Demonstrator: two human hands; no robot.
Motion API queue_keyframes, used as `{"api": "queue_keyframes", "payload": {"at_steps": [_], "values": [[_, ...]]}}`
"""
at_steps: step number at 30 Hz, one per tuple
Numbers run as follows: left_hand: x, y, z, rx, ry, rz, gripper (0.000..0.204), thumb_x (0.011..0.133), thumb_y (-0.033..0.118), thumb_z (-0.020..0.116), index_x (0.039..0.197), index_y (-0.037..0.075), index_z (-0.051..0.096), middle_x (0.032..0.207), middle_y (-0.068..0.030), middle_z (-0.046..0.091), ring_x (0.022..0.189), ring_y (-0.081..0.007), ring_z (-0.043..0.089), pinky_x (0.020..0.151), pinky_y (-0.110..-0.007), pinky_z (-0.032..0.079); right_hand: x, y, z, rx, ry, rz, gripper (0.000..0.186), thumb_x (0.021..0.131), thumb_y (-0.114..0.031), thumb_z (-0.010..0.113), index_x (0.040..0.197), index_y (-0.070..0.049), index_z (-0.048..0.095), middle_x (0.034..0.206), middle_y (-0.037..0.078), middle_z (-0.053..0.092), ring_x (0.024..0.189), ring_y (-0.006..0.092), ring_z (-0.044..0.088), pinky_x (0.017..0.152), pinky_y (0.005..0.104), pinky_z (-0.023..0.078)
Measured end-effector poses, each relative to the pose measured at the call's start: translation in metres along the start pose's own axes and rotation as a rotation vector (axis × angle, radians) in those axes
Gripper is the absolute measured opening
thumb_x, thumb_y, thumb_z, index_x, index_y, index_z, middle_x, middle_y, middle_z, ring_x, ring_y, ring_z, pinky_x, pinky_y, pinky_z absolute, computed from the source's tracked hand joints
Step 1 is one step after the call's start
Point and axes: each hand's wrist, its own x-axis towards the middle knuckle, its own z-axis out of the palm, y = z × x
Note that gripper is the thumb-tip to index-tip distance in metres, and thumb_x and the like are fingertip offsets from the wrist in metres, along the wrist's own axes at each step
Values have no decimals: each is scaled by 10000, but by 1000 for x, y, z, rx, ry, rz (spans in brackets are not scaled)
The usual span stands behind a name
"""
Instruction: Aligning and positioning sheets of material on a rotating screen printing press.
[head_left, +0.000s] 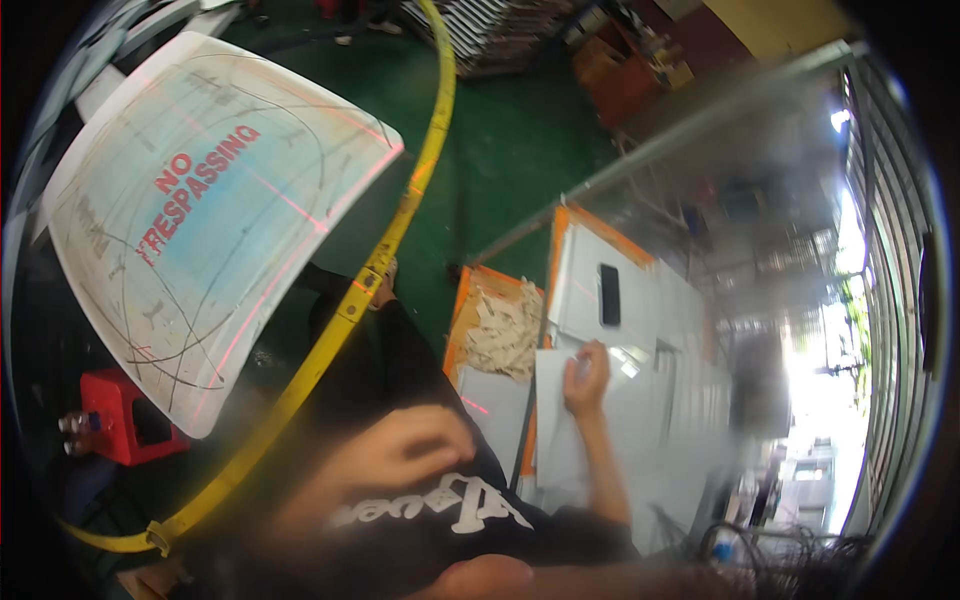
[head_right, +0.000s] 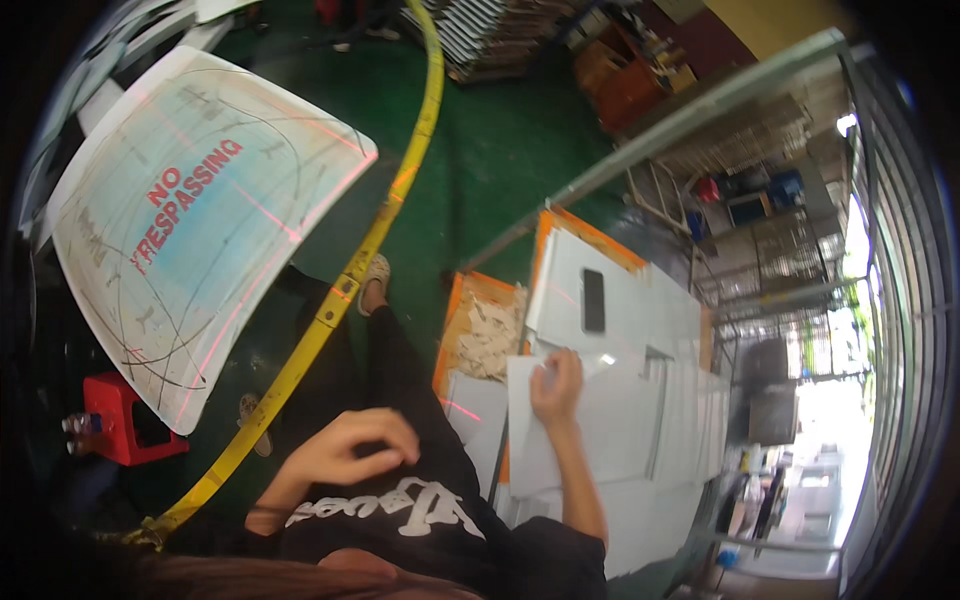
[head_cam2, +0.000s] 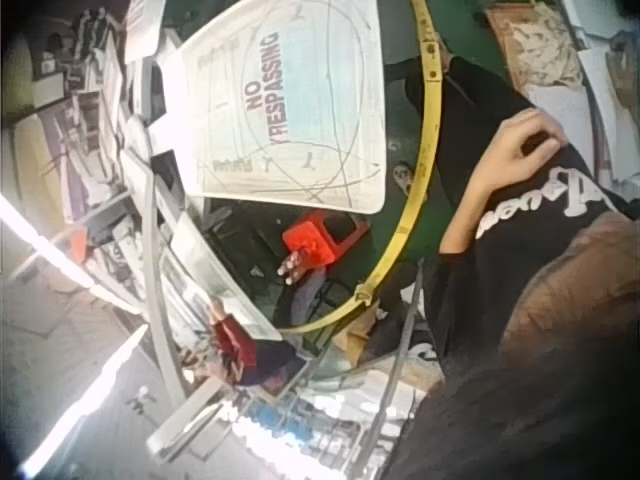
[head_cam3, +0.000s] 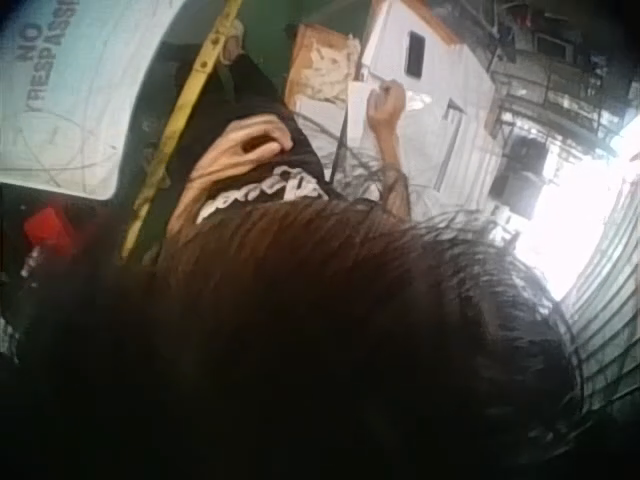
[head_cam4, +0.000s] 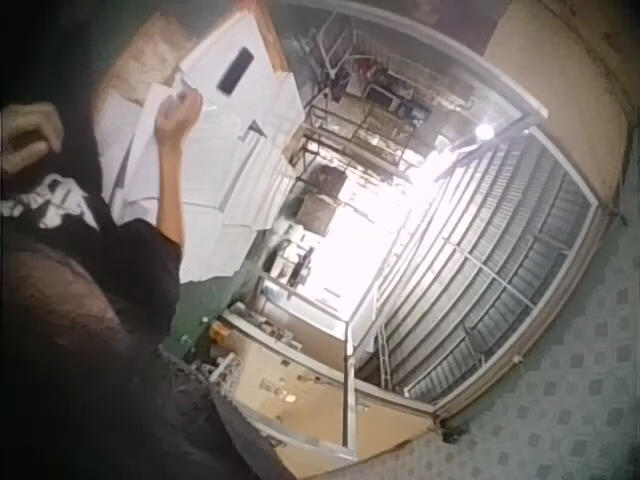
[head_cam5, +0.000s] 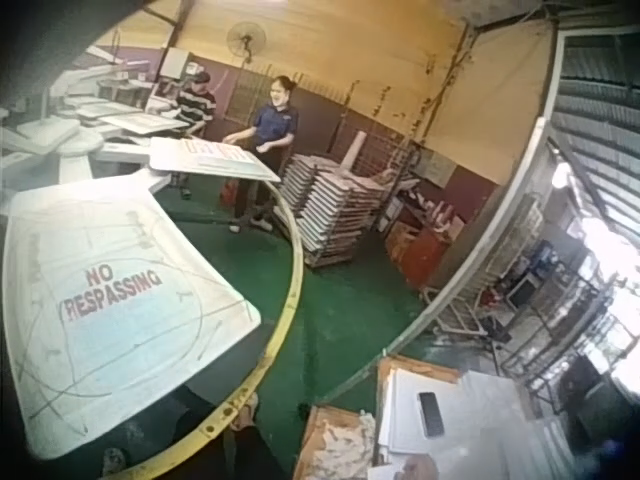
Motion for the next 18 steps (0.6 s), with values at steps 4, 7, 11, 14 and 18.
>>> {"api": "queue_keyframes", "payload": {"at_steps": [4,7,11,14,18], "values": [[18,-39,17,213,147,-96,554,865,207,655,1347,24,455,1326,-168,513,1230,-294,501,1043,-380,382,69,-79,-11,-179,-13,-360,131,700,-80,594,784,-53,497,711,87,455,633,268,419,596,384,309],[24,-53,39,81,183,-46,547,902,225,625,1361,5,423,1264,-206,548,1173,-284,535,1010,-387,395,99,-151,-5,-115,-19,-493,113,760,-119,579,815,-64,497,728,96,480,642,280,443,625,393,321],[14,-47,16,-160,363,-178,427,961,204,545,1312,-18,448,1184,-172,588,1096,-213,558,945,-349,432,154,-206,34,134,-102,-758,287,892,-268,570,1046,-26,578,952,135,598,867,303,564,788,401,401],[-14,-36,-41,-171,775,-204,359,979,196,529,1263,-16,471,1133,-73,582,1048,-135,536,907,-313,449,204,-203,70,131,-7,-671,463,893,-301,586,1257,-21,522,1227,163,544,1165,321,497,977,412,355],[-64,12,-109,-39,1155,-70,512,942,212,581,1345,-30,379,1253,-116,536,1150,-184,503,996,-367,401,247,-202,91,240,50,-342,583,883,-158,578,1405,-35,349,1409,190,385,1352,359,301,1112,453,243]]}}
